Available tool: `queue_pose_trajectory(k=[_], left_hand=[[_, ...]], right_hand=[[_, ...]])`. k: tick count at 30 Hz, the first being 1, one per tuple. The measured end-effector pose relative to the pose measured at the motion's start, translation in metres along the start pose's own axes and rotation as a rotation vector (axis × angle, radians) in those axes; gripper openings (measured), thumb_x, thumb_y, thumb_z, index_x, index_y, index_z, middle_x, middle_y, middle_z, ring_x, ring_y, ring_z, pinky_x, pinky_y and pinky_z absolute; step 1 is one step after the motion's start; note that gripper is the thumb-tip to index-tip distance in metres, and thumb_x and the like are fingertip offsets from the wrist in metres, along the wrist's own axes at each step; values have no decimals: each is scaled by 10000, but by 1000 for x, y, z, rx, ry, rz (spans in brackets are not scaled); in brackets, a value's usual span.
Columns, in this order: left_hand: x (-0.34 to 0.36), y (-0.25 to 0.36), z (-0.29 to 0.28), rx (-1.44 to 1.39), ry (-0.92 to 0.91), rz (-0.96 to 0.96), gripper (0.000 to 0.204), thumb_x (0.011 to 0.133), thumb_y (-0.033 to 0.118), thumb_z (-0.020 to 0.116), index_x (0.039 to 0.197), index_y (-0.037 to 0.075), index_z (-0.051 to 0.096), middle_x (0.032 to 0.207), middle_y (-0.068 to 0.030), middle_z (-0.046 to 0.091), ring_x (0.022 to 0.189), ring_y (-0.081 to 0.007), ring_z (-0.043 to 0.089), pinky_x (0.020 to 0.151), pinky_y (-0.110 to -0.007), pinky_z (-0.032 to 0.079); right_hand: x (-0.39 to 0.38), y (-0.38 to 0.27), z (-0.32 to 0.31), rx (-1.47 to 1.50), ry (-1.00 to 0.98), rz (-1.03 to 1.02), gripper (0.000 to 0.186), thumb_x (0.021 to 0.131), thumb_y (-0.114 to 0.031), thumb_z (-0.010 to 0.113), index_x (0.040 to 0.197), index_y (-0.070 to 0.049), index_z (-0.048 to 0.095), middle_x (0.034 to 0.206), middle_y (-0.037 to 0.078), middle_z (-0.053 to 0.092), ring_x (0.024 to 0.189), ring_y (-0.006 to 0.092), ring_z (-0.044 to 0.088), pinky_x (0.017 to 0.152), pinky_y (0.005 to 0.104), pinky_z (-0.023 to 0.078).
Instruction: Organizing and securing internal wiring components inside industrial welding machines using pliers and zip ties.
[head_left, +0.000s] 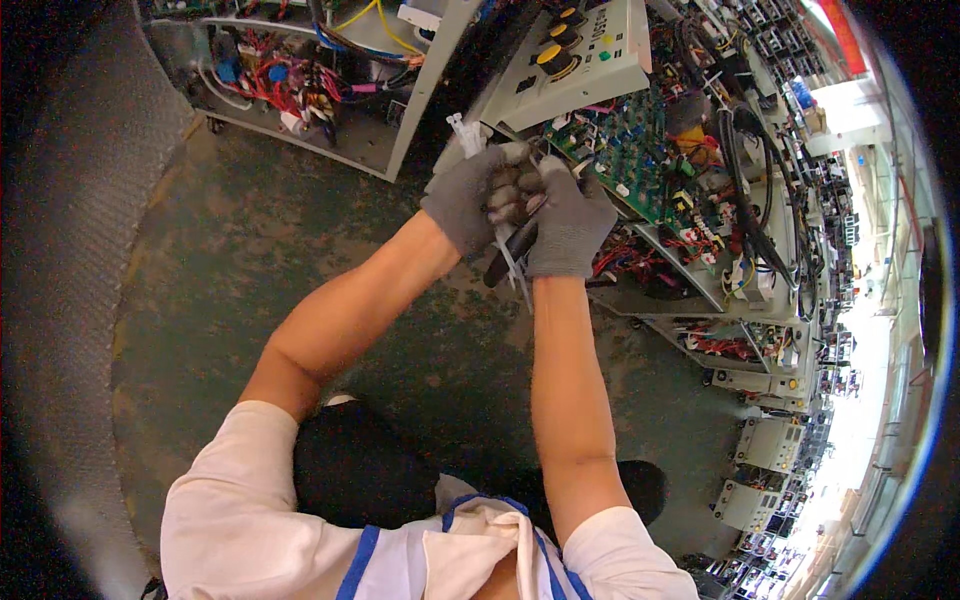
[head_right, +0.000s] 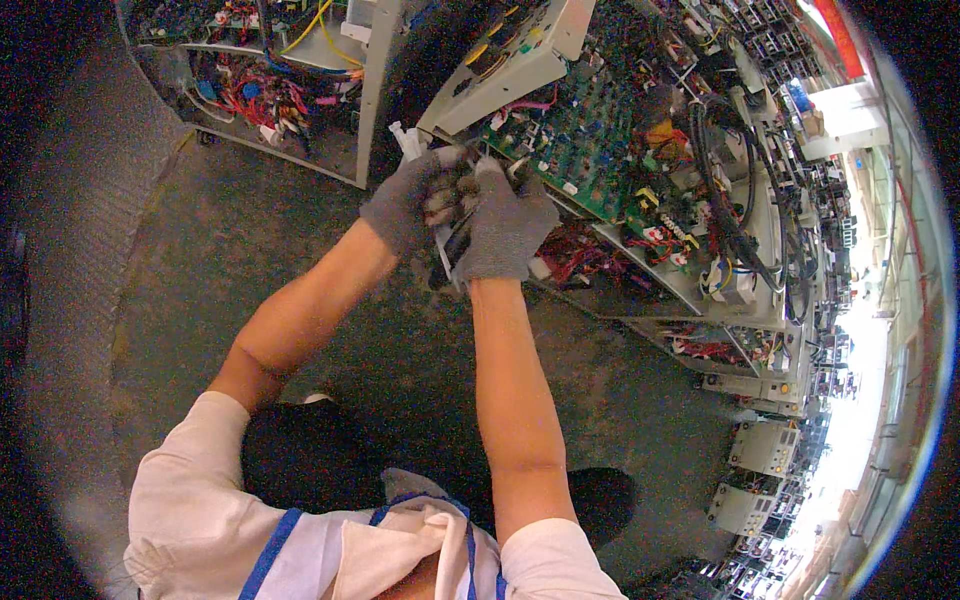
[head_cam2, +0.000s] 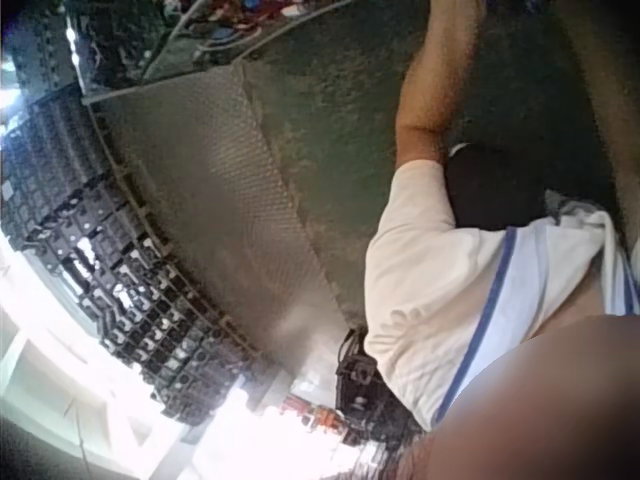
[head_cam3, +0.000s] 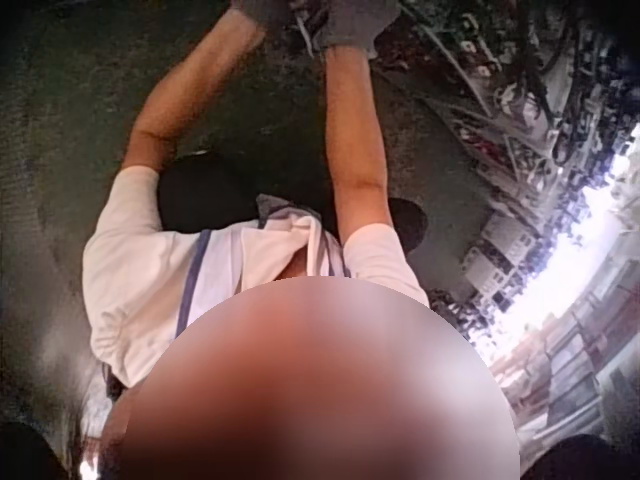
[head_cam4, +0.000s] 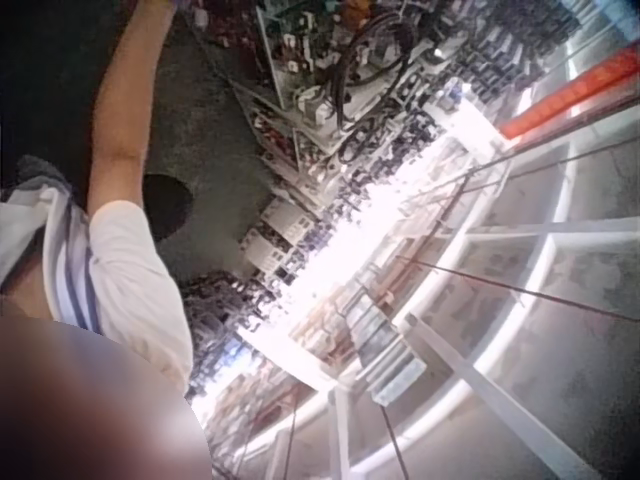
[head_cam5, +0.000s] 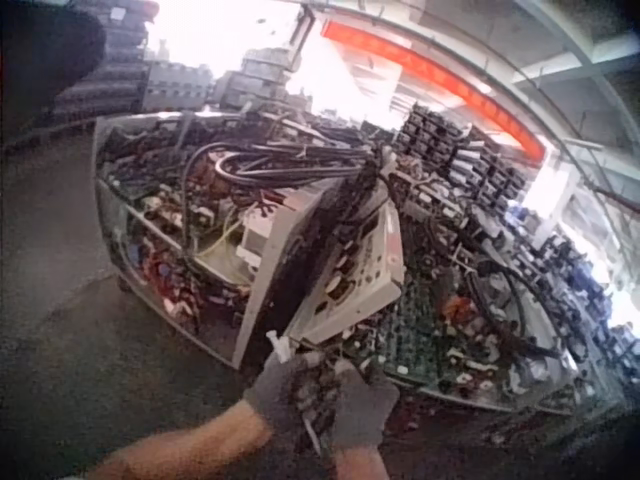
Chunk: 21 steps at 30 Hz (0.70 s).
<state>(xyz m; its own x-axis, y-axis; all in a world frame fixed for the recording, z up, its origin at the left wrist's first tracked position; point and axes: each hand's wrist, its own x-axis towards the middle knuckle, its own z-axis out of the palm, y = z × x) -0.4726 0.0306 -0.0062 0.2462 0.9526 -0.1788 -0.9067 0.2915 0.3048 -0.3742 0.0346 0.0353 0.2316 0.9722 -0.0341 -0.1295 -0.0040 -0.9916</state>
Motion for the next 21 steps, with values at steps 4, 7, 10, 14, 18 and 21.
queue_pose_trajectory(k=[4, 7, 10, 14, 18, 21], left_hand=[[-18, 3, 21, 328, 126, 133, 132, 865, 172, 571, 794, 64, 548, 615, -37, 537, 431, -95, 405, 426, -225, 368], [-18, 3, 24, 287, 214, 75, 122, 861, 163, 580, 795, 63, 558, 612, -24, 534, 405, -83, 331, 399, -232, 313], [-8, 7, 10, 196, 116, 24, 122, 877, 158, 566, 797, 70, 537, 567, 22, 454, 396, -73, 294, 369, -222, 248], [-1, 17, -9, -86, -65, -128, 70, 909, 166, 525, 933, 100, 530, 533, 64, 356, 384, -34, 287, 340, -187, 205], [4, 17, -26, -75, -239, -182, 91, 932, 181, 496, 934, 93, 521, 547, 64, 341, 382, -19, 267, 321, -170, 198], [-6, 22, -27, 17, -233, -210, 98, 923, 172, 518, 931, 75, 525, 550, 66, 327, 386, -22, 256, 327, -177, 187]], right_hand=[[14, 13, -13, -302, -36, -270, 183, 750, -129, 633, 839, 31, 624, 713, 109, 634, 539, 175, 562, 521, 312, 450], [20, 8, -23, -514, -143, -471, 234, 730, -174, 634, 828, 38, 625, 716, 128, 643, 561, 213, 576, 578, 363, 467], [19, -6, -21, -668, -265, -413, 252, 742, -173, 634, 860, 49, 622, 677, 101, 628, 569, 177, 557, 574, 322, 449], [18, -26, -26, -554, -343, -44, 239, 776, -181, 631, 856, 44, 617, 629, 115, 622, 512, 150, 548, 497, 267, 430], [22, -26, -26, -443, -349, 68, 230, 780, -190, 629, 833, 33, 612, 638, 138, 626, 465, 172, 550, 452, 282, 427], [22, -26, -26, -381, -304, 40, 239, 786, -193, 624, 858, 35, 618, 630, 128, 624, 458, 154, 539, 443, 269, 421]])
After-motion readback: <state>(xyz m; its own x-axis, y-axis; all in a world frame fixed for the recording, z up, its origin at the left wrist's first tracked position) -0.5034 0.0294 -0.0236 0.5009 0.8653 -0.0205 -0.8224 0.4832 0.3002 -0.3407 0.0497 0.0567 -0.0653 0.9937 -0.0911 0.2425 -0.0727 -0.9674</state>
